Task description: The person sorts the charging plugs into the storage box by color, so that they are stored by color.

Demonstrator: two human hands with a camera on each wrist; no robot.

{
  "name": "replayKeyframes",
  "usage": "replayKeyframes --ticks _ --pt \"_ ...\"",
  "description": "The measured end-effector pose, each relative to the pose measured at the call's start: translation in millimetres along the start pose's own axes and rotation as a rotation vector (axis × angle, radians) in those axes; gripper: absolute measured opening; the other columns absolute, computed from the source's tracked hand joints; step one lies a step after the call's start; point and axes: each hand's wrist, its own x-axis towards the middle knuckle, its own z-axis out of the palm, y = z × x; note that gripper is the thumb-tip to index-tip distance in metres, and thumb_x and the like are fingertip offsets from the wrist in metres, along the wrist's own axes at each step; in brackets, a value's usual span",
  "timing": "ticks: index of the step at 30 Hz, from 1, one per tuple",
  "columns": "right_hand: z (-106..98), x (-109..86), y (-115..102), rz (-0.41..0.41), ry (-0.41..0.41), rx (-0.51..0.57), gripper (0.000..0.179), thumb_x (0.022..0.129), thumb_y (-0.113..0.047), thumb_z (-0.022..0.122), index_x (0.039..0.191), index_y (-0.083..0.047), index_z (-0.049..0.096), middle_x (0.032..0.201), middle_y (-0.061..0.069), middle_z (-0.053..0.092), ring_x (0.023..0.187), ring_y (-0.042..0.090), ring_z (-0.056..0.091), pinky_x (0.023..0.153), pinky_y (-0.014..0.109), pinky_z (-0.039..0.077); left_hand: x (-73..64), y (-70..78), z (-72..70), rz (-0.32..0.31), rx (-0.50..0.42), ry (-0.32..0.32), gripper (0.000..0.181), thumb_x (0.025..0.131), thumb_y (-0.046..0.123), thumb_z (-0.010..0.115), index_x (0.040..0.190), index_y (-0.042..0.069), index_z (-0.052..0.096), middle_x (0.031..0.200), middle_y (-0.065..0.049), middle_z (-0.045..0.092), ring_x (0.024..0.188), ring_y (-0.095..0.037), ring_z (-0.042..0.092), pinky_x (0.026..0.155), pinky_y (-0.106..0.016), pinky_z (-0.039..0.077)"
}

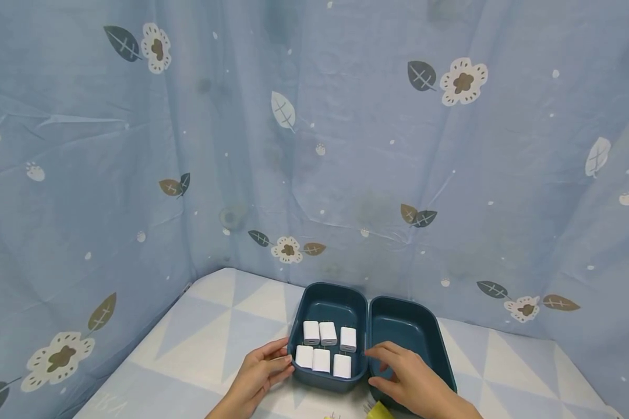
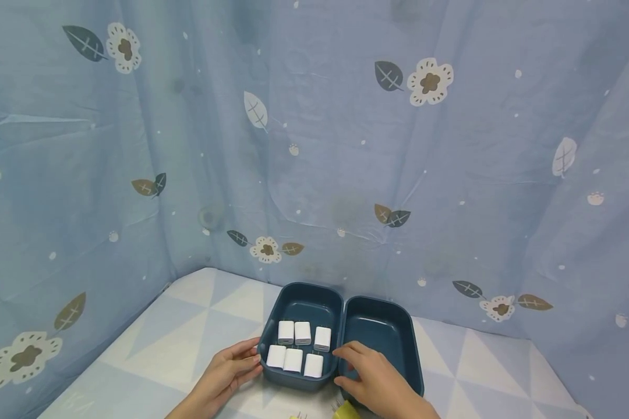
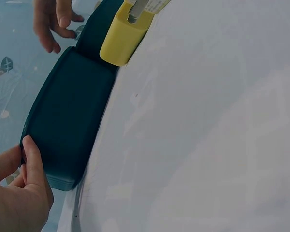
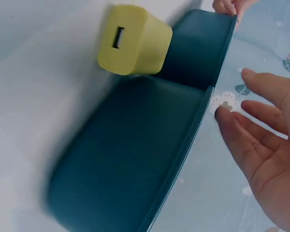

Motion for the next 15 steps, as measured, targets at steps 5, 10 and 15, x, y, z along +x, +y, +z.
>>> replayKeyframes --ticks 5,10,15 --pt "0.8 -15.2 -0.6 -0.086 -0.023 0.046 0.036 0.090 -0.032 0.061 0.120 -0.013 0.058 0.112 0.001 0.057 0.077 0.000 0.053 0.052 0.015 0.048 0.7 -0.5 0.3 -0.005 0.002 -0.006 0.061 0.082 -0.001 0.066 0.135 -0.011 0.038 0.105 -0.014 0.049 0.088 -0.018 0.060 0.086 -0.033 0.052" --pt "4.3 -27.9 -0.3 -0.194 -0.058 0.054 0.031 0.092 -0.023 0.060 0.122 -0.018 0.056 0.113 0.000 0.056 0.078 0.003 0.055 0.051 0.013 0.047 0.8 0.7 0.8 -0.003 0.006 -0.002 0.061 0.082 -0.001 0.066 0.135 -0.011 0.038 0.105 -0.014 0.049 0.088 -0.018 0.060 0.086 -0.033 0.052" --pt "10.3 -37.7 -0.6 -0.265 -0.063 0.008 0.029 0.091 -0.026 0.060 0.118 -0.017 0.058 0.109 -0.002 0.058 0.080 0.003 0.055 0.058 0.012 0.049 1.1 1.4 0.8 -0.006 0.006 -0.001 0.061 0.082 -0.002 0.066 0.135 -0.011 0.037 0.105 -0.014 0.048 0.088 -0.018 0.059 0.086 -0.033 0.052"
